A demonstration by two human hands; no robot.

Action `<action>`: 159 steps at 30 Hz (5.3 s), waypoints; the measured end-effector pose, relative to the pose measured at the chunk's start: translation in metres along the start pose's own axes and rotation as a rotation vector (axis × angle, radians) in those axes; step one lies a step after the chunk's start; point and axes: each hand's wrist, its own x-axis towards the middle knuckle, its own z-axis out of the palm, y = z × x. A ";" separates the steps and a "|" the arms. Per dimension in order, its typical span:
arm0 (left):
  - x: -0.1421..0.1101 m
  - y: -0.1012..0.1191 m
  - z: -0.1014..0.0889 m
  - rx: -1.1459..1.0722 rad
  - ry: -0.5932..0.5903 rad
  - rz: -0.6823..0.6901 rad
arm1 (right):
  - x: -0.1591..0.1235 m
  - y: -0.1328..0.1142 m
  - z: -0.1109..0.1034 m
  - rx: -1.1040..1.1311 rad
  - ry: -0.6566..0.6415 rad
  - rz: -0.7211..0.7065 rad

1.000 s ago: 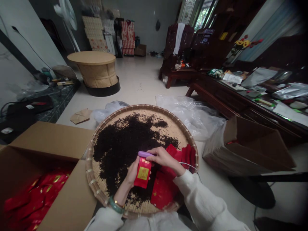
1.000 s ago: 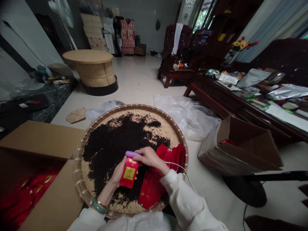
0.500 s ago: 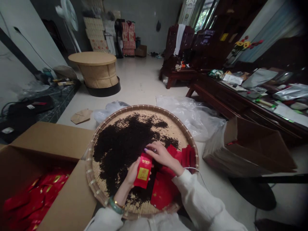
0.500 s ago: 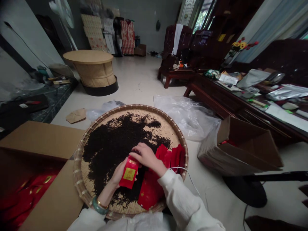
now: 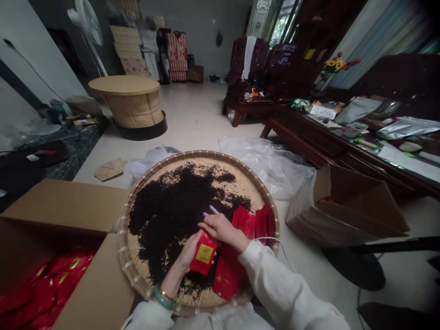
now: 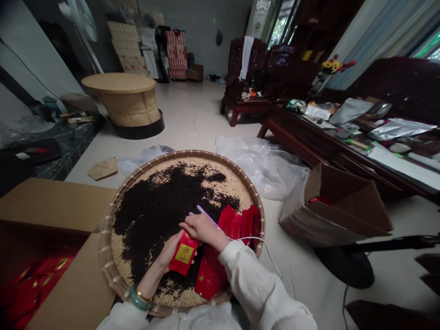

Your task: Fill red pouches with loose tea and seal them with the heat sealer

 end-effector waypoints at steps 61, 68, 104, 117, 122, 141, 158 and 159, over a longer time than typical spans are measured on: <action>0.000 0.027 -0.031 -0.075 -0.105 0.257 | -0.097 0.029 -0.144 -0.118 -0.009 0.596; -0.001 0.024 -0.026 0.020 -0.108 0.235 | -0.098 0.034 -0.121 -0.055 -0.064 0.745; -0.007 0.006 -0.002 0.785 0.120 0.707 | -0.029 -0.043 -0.030 -0.231 0.480 -0.079; -0.009 -0.001 0.000 0.957 0.183 0.780 | -0.030 -0.040 -0.024 -0.186 0.505 0.018; -0.010 0.001 -0.004 1.211 0.109 0.816 | -0.031 -0.033 -0.034 -0.151 0.331 0.174; -0.014 0.023 -0.015 0.610 -0.024 0.390 | -0.047 -0.042 -0.043 0.038 -0.011 0.004; -0.026 0.023 -0.018 0.906 -0.173 0.372 | -0.053 -0.044 -0.016 0.186 -0.316 -0.022; -0.026 0.023 -0.019 0.932 -0.193 0.357 | -0.053 -0.045 -0.016 0.186 -0.334 -0.028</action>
